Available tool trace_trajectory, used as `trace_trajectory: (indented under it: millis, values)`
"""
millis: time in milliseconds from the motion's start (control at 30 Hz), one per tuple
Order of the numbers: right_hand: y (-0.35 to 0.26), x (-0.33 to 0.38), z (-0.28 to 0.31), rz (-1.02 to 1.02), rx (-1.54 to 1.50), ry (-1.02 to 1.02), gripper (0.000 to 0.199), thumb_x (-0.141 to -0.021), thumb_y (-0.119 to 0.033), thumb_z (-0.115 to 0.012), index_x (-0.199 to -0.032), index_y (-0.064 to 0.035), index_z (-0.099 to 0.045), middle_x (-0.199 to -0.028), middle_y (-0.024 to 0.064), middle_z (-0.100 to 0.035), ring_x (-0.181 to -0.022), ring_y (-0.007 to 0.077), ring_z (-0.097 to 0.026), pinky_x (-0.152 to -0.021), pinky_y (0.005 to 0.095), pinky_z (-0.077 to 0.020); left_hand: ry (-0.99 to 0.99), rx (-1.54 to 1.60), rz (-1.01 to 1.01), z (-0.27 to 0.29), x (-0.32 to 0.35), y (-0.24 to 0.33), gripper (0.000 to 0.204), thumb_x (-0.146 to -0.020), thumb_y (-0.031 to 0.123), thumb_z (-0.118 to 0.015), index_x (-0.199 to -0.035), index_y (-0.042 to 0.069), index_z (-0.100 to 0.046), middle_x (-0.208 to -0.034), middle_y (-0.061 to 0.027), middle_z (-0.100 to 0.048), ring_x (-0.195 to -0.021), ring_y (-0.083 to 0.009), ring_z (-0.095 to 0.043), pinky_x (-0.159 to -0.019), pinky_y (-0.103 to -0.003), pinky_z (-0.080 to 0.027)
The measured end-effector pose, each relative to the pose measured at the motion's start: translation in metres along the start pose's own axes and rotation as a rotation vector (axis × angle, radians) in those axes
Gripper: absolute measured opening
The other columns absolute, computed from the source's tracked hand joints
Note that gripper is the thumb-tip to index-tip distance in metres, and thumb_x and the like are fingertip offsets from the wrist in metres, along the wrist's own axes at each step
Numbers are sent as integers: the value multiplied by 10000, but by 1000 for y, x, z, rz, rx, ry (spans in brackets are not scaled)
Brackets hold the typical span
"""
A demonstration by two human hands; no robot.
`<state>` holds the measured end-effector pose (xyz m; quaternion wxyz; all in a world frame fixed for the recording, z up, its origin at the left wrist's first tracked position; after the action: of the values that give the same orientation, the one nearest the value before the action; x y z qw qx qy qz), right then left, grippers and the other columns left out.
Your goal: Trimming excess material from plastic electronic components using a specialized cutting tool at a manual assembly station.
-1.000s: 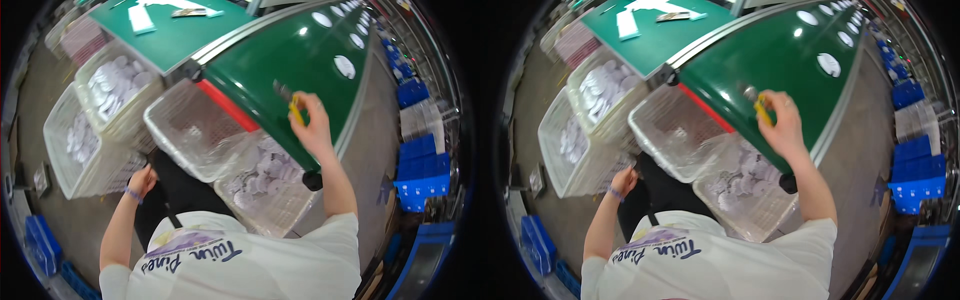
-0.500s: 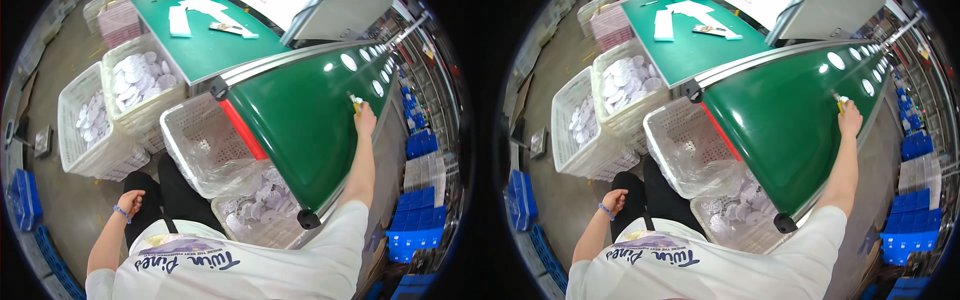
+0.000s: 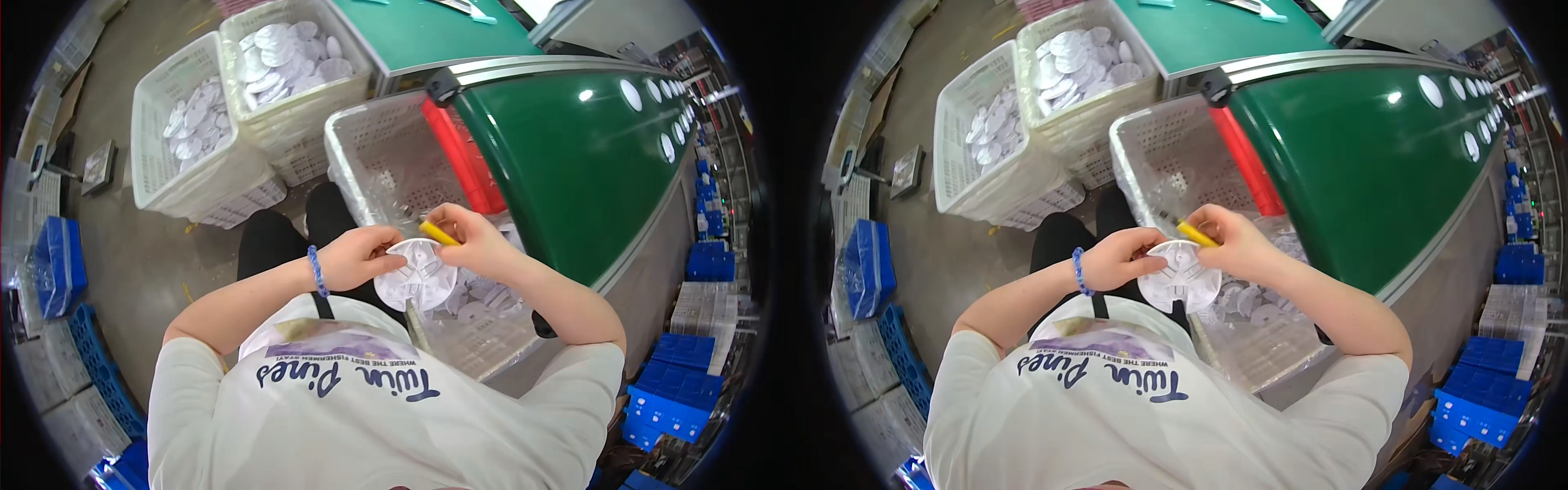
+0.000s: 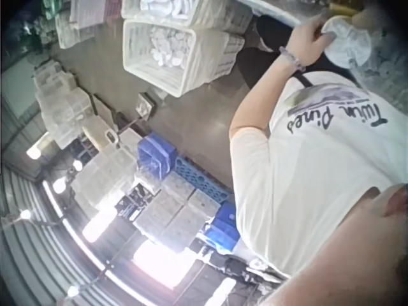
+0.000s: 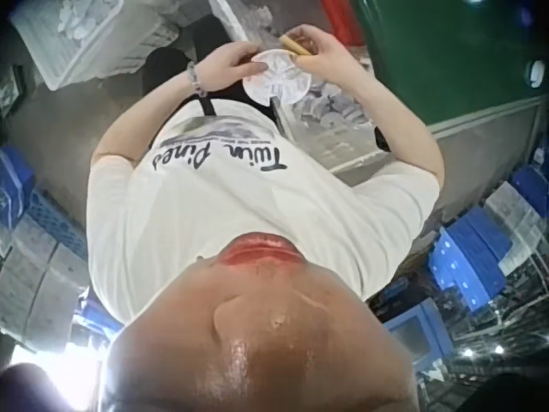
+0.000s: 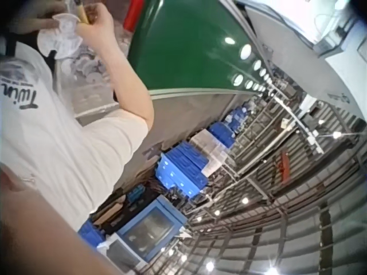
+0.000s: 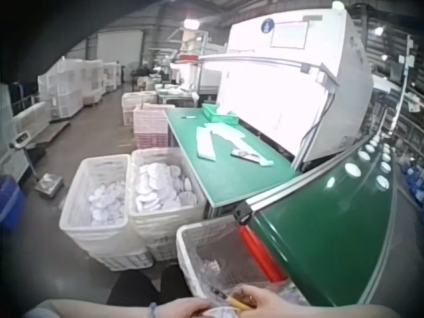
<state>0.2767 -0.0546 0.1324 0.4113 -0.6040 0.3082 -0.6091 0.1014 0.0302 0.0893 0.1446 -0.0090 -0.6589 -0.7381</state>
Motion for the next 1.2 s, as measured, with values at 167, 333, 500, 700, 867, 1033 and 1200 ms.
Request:
trace_trajectory:
  millis: [167,333,500,700,867,1033,1200]
  values:
    - [30,-11,-13,123,25,210,500,-729,9,-606,-1210,-9,-472,-1032,56,-580,-967,121,-543,-768,281,-440,211,423,139,7,35,-60,283,-866,185,-581,-1072,-5,-544,-834,1,-571,-717,-61,-504,-624,-216,-424]
    - [-4,-2,-65,495,1061,292,593,-607,-57,-683,-1181,-92,-537,-1019,93,-547,-907,265,-542,-753,359,-446,332,537,193,4,61,-89,369,-857,162,-552,-1189,14,-491,-819,9,-555,-692,-48,-490,-584,-200,-413]
    - [-12,-10,-85,463,1162,253,574,-604,-82,-675,-1163,-95,-544,-985,80,-536,-932,270,-515,-769,382,-408,379,484,148,2,67,-84,475,-849,135,-523,-1303,49,-411,-818,7,-554,-684,-55,-493,-586,-207,-426]
    - [-14,-16,-98,412,1259,230,547,-610,-92,-666,-1144,-89,-548,-961,69,-525,-912,257,-509,-758,383,-394,469,281,91,1,72,-85,359,-891,194,-486,-1206,23,-470,-729,-90,-589,-645,-160,-565,-589,-306,-446]
    - [-11,-20,-112,353,1343,204,551,-608,-98,-670,-1144,-81,-545,-953,66,-524,-934,249,-503,-747,384,-389,534,101,209,-3,69,-96,314,-964,276,-428,-1132,24,-509,-697,-33,-537,-593,-85,-504,-553,-245,-447]
    - [-30,-6,-99,407,1297,255,568,-601,-95,-670,-1155,-85,-546,-980,63,-528,-945,247,-500,-748,391,-380,563,223,103,-1,73,-85,329,-964,246,-425,-1212,35,-474,-769,-29,-555,-619,-87,-506,-570,-240,-453]
    - [-28,-5,-97,384,1316,256,591,-597,-97,-673,-1172,-86,-540,-1010,60,-530,-952,246,-494,-756,387,-369,562,171,79,-1,72,-80,376,-961,216,-425,-1298,50,-410,-855,-35,-568,-667,-91,-509,-592,-240,-460]
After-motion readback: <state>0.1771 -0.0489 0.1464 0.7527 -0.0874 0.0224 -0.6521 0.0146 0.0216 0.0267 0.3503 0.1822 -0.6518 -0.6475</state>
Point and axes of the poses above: each hand's wrist, its own x-axis away from the middle knuckle, its own z-axis out of the back of the hand, y = z × x, the point moved 3 cm from there along -x, towards the middle knuckle
